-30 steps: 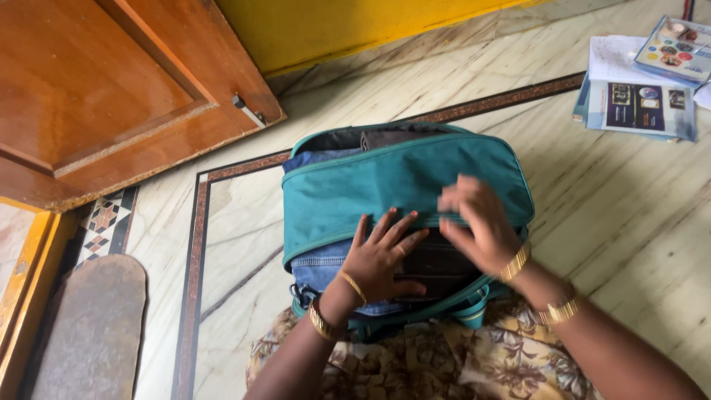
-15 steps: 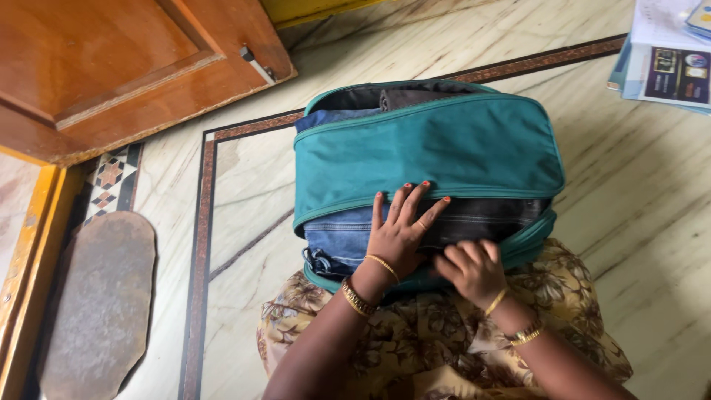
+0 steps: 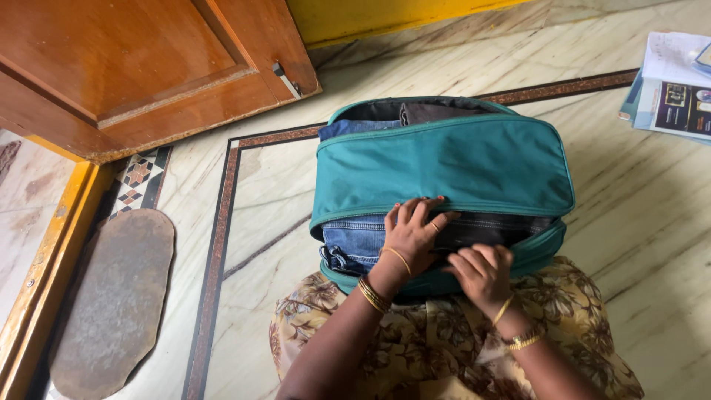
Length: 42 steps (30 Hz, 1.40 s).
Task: The person packs a green backpack with various items of clothing, including folded shirts and jeans, by hand while sitting on the floor.
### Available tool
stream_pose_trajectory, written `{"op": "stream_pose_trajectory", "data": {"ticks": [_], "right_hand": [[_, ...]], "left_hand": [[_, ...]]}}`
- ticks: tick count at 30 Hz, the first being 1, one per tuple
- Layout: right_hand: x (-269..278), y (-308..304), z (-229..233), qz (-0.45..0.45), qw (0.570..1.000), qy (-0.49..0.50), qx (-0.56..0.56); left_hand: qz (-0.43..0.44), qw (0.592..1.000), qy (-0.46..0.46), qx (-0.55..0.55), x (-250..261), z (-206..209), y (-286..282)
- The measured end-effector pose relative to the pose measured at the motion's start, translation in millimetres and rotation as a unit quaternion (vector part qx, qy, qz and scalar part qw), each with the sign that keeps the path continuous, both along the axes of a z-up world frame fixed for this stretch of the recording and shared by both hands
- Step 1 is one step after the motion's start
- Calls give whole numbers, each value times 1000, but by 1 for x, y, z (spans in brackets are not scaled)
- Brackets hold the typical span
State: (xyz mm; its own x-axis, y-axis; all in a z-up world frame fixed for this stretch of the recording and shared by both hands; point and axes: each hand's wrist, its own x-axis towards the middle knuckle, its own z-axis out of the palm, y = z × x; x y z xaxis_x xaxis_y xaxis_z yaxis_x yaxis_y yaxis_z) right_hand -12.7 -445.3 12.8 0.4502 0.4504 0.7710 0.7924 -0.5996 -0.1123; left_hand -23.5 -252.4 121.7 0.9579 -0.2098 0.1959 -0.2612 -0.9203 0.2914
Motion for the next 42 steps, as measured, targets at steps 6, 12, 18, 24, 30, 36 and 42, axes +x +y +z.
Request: {"op": "stream_pose_trajectory", "data": {"ticks": [6, 12, 18, 24, 30, 36, 42], "right_hand": [[26, 7, 18, 43, 998, 12, 44], [22, 5, 58, -72, 984, 96, -129], [42, 2, 40, -63, 990, 61, -108], [52, -2, 41, -55, 991, 65, -102], [58, -41, 50, -103, 992, 51, -58], [73, -65, 36, -57, 998, 36, 4], [84, -61, 21, -87, 996, -4, 18]], "left_hand": [[-61, 996, -39, -60, -1, -1, 24], [-22, 998, -36, 53, -25, 17, 27], [-11, 995, -78, 63, -11, -10, 16], [-2, 992, -103, 79, -11, -20, 15], [63, 992, 16, 106, -28, 13, 19], [45, 992, -82, 89, -27, -7, 27], [-24, 977, -167, 130, -10, -34, 46]]}}
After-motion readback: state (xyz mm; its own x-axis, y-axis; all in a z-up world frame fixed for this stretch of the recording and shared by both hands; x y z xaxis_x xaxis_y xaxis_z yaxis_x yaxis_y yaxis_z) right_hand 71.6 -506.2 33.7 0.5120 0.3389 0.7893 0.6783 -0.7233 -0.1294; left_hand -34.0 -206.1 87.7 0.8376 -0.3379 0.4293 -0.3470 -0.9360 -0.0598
